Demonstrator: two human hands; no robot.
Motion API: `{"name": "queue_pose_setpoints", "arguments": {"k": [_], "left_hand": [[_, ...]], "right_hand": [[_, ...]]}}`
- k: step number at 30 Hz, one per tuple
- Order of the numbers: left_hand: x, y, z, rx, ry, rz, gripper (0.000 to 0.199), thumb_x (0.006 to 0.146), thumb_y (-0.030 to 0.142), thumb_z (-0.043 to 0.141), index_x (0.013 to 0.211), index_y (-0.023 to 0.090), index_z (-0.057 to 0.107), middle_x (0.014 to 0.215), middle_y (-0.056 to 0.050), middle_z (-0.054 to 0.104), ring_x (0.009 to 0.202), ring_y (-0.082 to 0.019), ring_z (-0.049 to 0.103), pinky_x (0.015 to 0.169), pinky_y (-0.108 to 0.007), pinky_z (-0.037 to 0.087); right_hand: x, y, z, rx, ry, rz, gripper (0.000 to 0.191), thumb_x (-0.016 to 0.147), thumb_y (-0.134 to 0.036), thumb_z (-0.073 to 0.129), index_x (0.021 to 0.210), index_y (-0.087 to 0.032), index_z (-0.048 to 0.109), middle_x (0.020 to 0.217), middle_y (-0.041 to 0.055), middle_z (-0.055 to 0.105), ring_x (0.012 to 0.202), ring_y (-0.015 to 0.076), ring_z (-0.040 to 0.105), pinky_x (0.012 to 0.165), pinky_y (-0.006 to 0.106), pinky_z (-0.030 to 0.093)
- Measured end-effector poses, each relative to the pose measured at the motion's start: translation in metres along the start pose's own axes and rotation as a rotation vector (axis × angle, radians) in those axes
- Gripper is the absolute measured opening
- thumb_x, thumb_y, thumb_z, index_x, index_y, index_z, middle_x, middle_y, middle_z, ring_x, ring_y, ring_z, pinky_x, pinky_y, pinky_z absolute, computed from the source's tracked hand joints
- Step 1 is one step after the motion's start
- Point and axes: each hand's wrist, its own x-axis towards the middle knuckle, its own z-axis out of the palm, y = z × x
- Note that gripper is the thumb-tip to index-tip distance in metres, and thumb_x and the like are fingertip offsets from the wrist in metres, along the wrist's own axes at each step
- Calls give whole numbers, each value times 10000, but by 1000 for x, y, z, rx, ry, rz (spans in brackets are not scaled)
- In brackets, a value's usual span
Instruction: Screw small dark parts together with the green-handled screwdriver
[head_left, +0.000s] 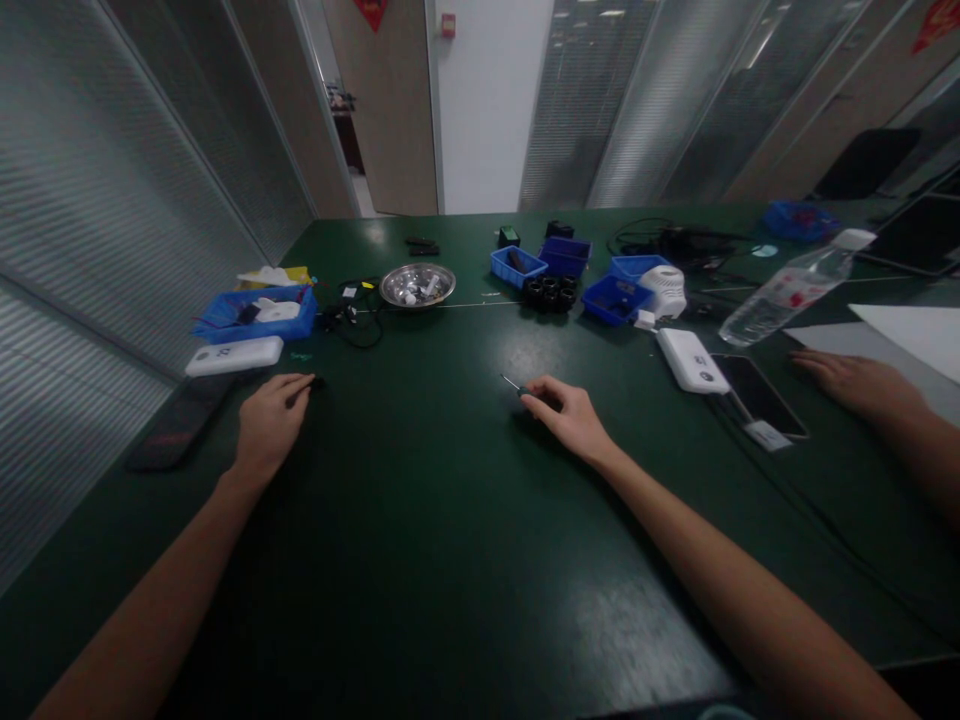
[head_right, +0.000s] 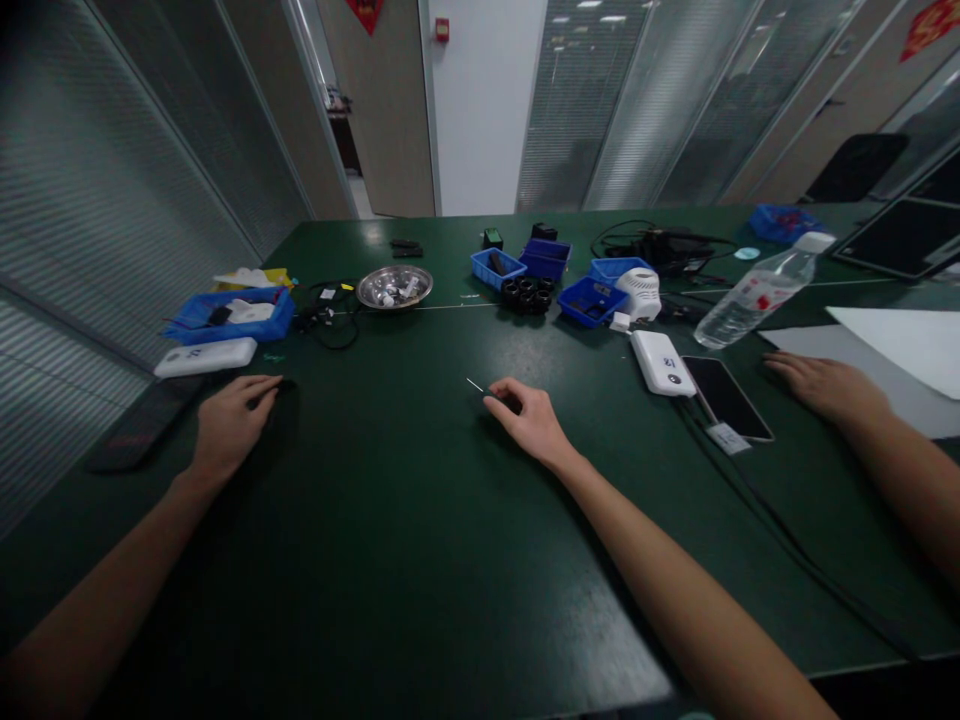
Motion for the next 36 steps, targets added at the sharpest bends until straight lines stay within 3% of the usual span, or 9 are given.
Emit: {"name": "queue_pose_setpoints", "arguments": {"k": [8, 20, 36], "left_hand": [[2, 1, 1, -22, 15, -17, 356, 982, 342, 482, 1136, 178, 758, 1202, -128, 702, 1060, -294, 683, 994, -436, 531], [2, -2, 2, -60, 0, 18, 327, 995, 299, 469, 1124, 200, 753, 1242, -94, 726, 1156, -280, 677, 1086, -444, 495], [0, -7, 6, -50, 3, 57, 345, 1004, 301, 470, 1206, 180, 721, 1262, -109, 722, 1172, -286, 673, 1084, -438, 493]], "right_hand": [[-1, -1, 0, 13, -15, 10, 244, 954, -452, 628, 999, -223, 698, 897, 21, 719, 800, 201, 658, 729, 335, 482], [-1, -1, 0, 9, -16, 12, 255, 946, -461, 632, 1003, -222, 701, 908, 31, 719, 812, 212, 660, 735, 347, 482], [0, -2, 0, -10, -20, 2, 271, 958, -460, 623, 1014, -207, 703, 923, 38, 725, 826, 208, 660, 739, 330, 486]]}}
